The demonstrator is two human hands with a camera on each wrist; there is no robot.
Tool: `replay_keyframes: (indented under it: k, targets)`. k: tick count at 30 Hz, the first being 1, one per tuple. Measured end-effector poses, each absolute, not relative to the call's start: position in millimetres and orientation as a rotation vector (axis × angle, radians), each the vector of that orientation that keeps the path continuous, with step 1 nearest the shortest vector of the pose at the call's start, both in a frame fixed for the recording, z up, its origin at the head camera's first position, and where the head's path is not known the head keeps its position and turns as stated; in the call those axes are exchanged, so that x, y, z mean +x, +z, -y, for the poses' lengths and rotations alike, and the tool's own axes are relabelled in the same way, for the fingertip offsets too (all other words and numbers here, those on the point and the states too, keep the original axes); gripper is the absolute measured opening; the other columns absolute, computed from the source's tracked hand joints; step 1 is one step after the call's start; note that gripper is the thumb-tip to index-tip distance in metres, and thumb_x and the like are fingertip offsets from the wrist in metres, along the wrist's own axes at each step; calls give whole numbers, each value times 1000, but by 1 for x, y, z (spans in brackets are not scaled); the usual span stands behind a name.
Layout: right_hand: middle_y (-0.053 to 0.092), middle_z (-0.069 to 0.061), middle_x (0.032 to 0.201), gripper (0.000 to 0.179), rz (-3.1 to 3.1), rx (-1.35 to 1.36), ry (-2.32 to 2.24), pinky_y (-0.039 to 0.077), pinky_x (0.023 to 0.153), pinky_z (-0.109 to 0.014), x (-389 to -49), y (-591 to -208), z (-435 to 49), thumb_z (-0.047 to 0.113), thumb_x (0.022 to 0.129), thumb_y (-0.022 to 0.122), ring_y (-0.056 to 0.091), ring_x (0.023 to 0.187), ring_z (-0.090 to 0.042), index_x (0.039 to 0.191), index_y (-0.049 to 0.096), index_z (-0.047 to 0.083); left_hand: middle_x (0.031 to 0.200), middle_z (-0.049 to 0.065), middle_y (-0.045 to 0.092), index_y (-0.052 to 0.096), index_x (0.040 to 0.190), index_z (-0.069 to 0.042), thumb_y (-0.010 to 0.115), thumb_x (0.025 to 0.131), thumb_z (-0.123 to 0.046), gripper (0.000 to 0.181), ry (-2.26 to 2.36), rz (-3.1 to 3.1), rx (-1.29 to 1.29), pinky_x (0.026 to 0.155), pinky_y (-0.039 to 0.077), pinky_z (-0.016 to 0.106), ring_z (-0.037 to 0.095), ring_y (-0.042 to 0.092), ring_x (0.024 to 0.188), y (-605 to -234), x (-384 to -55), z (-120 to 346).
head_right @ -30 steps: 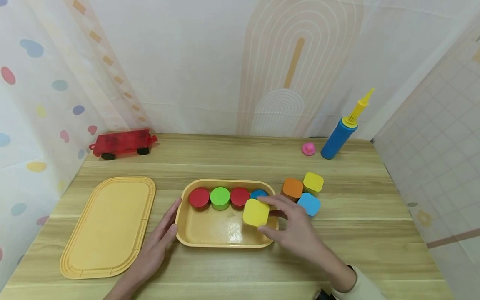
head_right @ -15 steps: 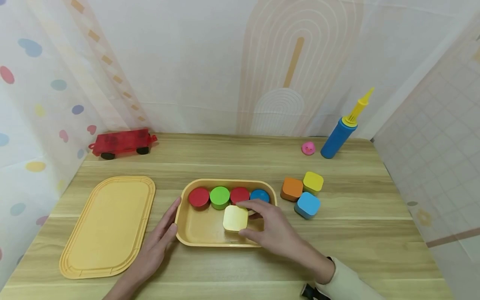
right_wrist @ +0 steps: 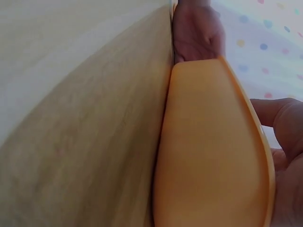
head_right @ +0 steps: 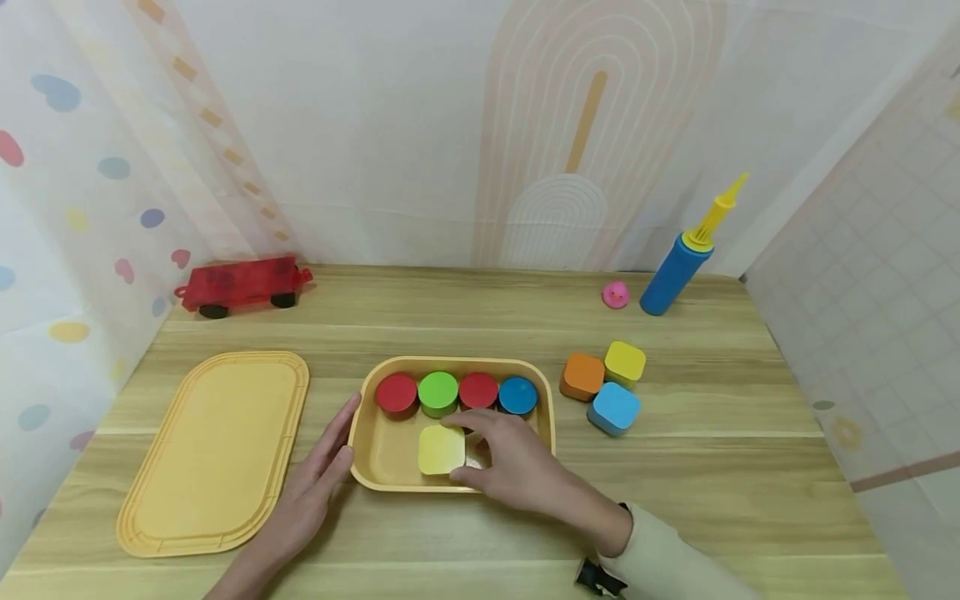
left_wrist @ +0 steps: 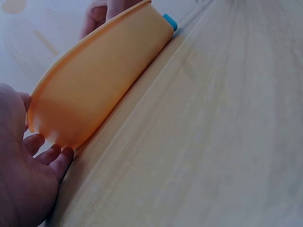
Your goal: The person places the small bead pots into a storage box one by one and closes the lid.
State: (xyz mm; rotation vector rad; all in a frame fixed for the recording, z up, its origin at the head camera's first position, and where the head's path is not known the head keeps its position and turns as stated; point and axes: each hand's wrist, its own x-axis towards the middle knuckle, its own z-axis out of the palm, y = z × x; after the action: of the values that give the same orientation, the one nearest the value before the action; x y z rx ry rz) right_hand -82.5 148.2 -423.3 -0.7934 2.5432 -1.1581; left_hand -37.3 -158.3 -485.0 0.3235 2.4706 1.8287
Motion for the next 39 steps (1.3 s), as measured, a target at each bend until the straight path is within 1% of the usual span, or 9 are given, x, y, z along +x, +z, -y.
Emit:
replay_keyframes:
  k: [4, 11, 15, 19, 22, 24, 34, 39]
  targets:
    - [78, -3, 128, 58, -2555, -810, -1131, 64, 89, -34, -86, -427, -144, 11, 90, 95, 73, 103, -18, 143, 73, 11, 182, 3, 31, 28, 177, -35, 44, 122, -23, 59, 1820, -2468, 319, 121, 23, 5, -5, 29, 159, -487, -39, 159]
    - [79, -4, 125, 56, -2510, -809, -1131, 65, 87, -29, -91, -430, -136, 9, 88, 95, 76, 99, -19, 140, 75, 9, 181, 5, 31, 28, 178, -34, 44, 122, -21, 59, 1826, -2470, 332, 121, 24, 5, -5, 29, 158, -486, -38, 160]
    - [79, -1, 121, 56, -2525, -808, -1118, 61, 84, -27, -92, -429, -131, 11, 86, 98, 71, 96, -17, 138, 76, 11, 182, 4, 31, 28, 177, -34, 44, 122, -21, 60, 1831, -2461, 326, 121, 24, 6, -6, 29, 158, -486, -37, 160]
    - [78, 3, 106, 57, -2514, -818, -1145, 57, 77, -26, -93, -430, -127, 12, 84, 99, 67, 92, -16, 137, 77, 10, 182, 4, 30, 28, 178, -33, 44, 122, -22, 59, 1829, -2462, 328, 121, 24, 6, -5, 29, 158, -486, -38, 160]
    - [75, 5, 93, 57, -2470, -811, -1193, 58, 70, -24, -94, -430, -123, 9, 84, 99, 69, 88, -15, 136, 77, 8, 182, 4, 30, 27, 178, -33, 44, 122, -22, 59, 1827, -2461, 327, 121, 25, 6, -5, 29, 158, -486, -38, 159]
    - [74, 6, 90, 57, -2446, -802, -1212, 57, 66, -24, -95, -431, -121, 8, 84, 98, 70, 85, -14, 137, 77, 7, 182, 3, 30, 27, 178, -34, 44, 122, -22, 60, 1828, -2455, 320, 121, 25, 6, -5, 29, 158, -486, -38, 159]
    - [74, 0, 88, 58, -2405, -818, -1262, 57, 65, -22, -97, -432, -105, 5, 85, 97, 69, 80, -12, 139, 75, 4, 182, 4, 29, 26, 178, -36, 43, 122, -23, 60, 1818, -2449, 301, 120, 25, 7, -4, 28, 158, -485, -37, 159]
    - [75, 1, 89, 56, -2383, -813, -1272, 57, 65, -22, -95, -431, -100, 5, 87, 95, 64, 75, -4, 140, 75, 4, 182, 6, 30, 26, 178, -34, 43, 122, -22, 60, 1819, -2454, 318, 120, 26, 7, -2, 29, 159, -484, -36, 159]
